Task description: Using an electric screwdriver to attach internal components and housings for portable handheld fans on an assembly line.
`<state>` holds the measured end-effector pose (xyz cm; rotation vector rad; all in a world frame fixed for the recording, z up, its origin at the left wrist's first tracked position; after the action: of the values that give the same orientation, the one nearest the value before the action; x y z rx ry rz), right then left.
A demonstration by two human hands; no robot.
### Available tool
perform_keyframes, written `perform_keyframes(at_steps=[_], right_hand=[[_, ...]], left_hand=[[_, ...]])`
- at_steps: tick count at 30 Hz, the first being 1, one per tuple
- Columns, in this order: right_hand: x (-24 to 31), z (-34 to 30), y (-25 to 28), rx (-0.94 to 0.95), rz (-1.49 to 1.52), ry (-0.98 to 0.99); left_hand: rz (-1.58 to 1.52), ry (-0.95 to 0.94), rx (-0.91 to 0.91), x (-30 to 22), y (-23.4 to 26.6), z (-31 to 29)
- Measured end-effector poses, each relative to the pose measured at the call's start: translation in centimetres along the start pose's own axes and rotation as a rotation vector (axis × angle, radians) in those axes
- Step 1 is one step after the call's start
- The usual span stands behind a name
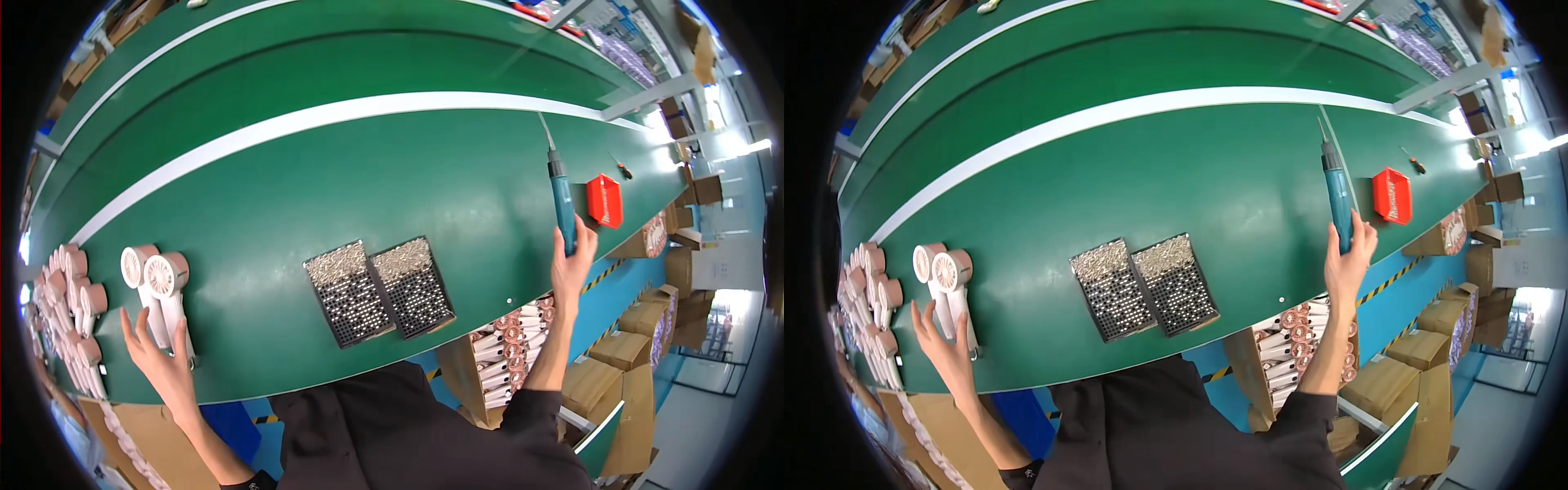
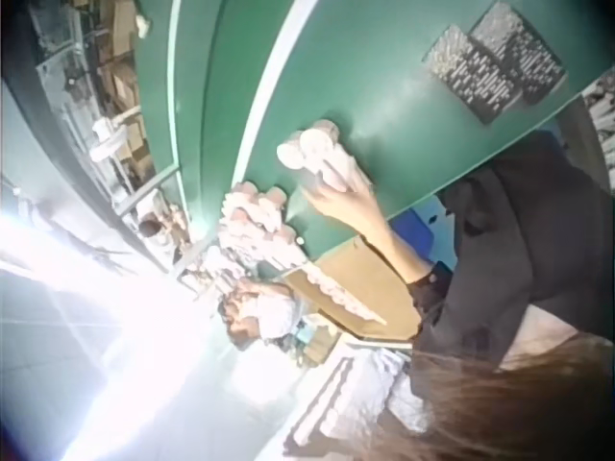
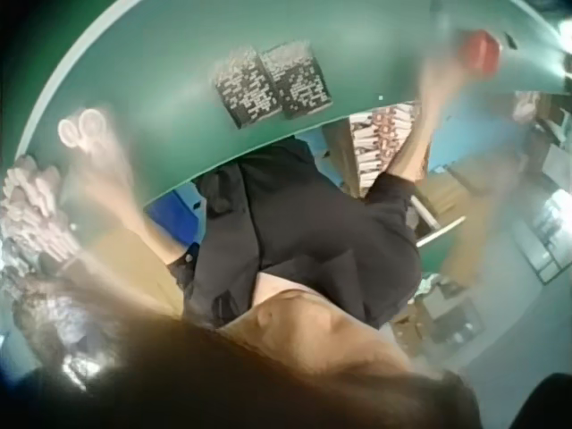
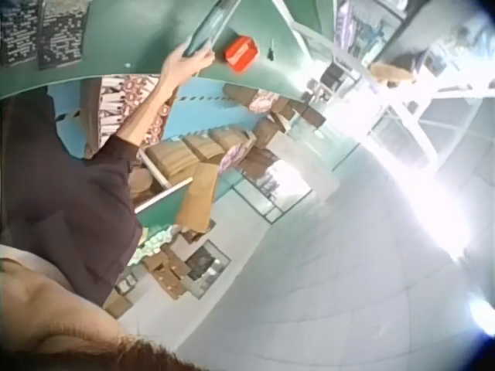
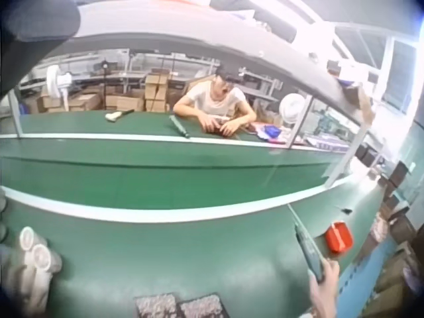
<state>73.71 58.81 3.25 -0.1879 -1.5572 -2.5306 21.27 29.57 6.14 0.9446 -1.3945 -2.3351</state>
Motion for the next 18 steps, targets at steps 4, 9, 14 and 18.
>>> perform_keyframes(at_steps=[4,9,14,18], right_hand=[[8.9,-1.0,5.5,-0.033,0.104,0.332],[18.3,-3.3,8.0,0.028,0.295,1.014],[20.1,-5.9,9.8,-0.197,0.220,1.027],[16.6,-9.6,8.9,0.030,0.791,0.933]], left_hand=[[-0.382,-0.321,0.052,-9.8,1.3,-0.6],[-0.226,-0.737,0.216,-19.7,-1.3,-0.9],[-0.229,-0.822,0.293,-20.3,-2.3,0.2],[-0.535,-0.690,0.203,-20.9,-3.4,-0.3]])
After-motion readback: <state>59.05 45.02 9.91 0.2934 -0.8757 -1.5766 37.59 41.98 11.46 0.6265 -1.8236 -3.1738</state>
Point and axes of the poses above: each hand's wrist, its own z-axis towards the middle knuckle, its own y-axis out of the back of the hand, x = y × z, the point moved 3 cm from there along z, towards the middle knuckle, and after that the axes turned 14 degrees about -z, right-handed, at the moved point
